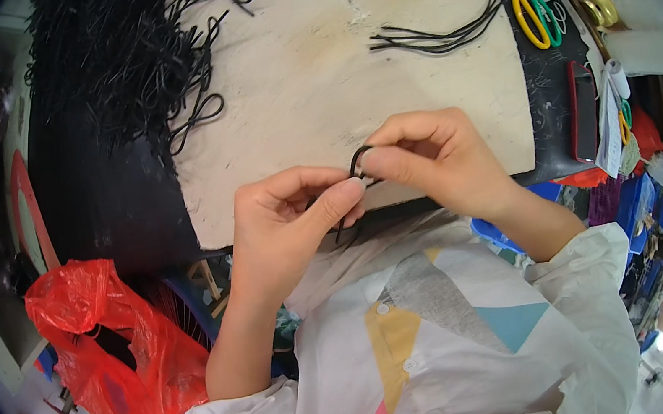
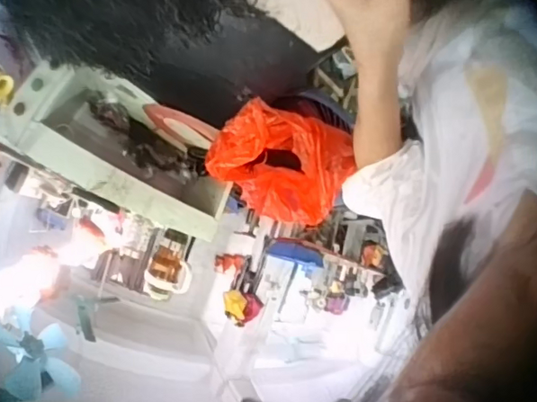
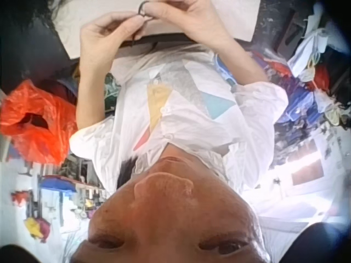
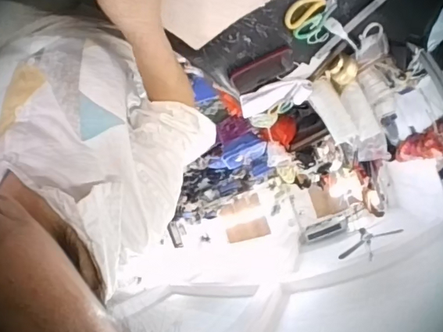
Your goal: Looping and bundling black shoelaces for organization and storage.
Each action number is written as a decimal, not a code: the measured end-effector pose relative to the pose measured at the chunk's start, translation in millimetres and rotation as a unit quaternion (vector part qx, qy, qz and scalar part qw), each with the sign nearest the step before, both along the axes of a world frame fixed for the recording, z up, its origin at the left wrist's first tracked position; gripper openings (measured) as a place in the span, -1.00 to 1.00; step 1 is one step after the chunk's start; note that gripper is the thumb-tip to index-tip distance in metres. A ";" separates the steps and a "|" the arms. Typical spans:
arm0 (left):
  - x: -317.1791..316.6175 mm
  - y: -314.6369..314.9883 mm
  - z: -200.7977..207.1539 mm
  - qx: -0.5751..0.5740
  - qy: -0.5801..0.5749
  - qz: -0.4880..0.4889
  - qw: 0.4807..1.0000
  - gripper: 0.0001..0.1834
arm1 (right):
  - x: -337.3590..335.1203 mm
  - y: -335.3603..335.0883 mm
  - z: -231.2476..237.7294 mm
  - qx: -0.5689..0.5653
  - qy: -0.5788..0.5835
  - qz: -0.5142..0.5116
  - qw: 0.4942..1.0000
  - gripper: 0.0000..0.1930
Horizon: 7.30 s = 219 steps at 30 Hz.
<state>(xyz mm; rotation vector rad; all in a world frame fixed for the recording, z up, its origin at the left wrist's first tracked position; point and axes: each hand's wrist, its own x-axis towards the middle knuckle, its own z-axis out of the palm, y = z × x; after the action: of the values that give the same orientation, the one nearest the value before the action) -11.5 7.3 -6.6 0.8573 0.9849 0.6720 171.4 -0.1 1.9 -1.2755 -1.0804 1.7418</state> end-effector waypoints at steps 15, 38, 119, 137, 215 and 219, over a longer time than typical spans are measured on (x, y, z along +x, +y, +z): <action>9.3 43.7 -0.3 0.649 0.378 0.078 0.656 -0.82 | 73.1 55.7 -17.7 0.460 -0.571 -0.006 0.680 -0.89; 48.6 37.9 -13.0 0.600 0.272 0.032 0.751 -0.85 | 85.7 59.6 -26.2 0.456 -0.575 -0.007 0.679 -0.91; 16.2 6.8 4.6 0.047 -0.126 0.242 0.961 -0.84 | 15.8 21.6 25.7 0.261 -0.181 0.056 0.946 -0.85; 14.2 -2.7 9.3 0.032 -0.020 0.078 0.996 -0.91 | 2.7 40.3 15.0 0.162 -0.008 -0.018 0.987 -0.67; -0.2 3.5 5.5 -0.108 -0.109 0.059 0.986 -0.83 | 10.2 20.7 4.0 0.269 -0.072 0.074 0.958 -0.76; 3.2 1.5 5.6 -0.086 -0.065 0.072 0.992 -0.83 | 11.7 20.7 9.1 0.271 -0.122 0.092 0.950 -0.79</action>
<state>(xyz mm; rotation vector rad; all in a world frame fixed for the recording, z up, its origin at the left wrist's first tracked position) -8.3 8.7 -0.9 0.5874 0.9767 0.7443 183.0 20.6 11.0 -1.0741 -1.7255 1.2892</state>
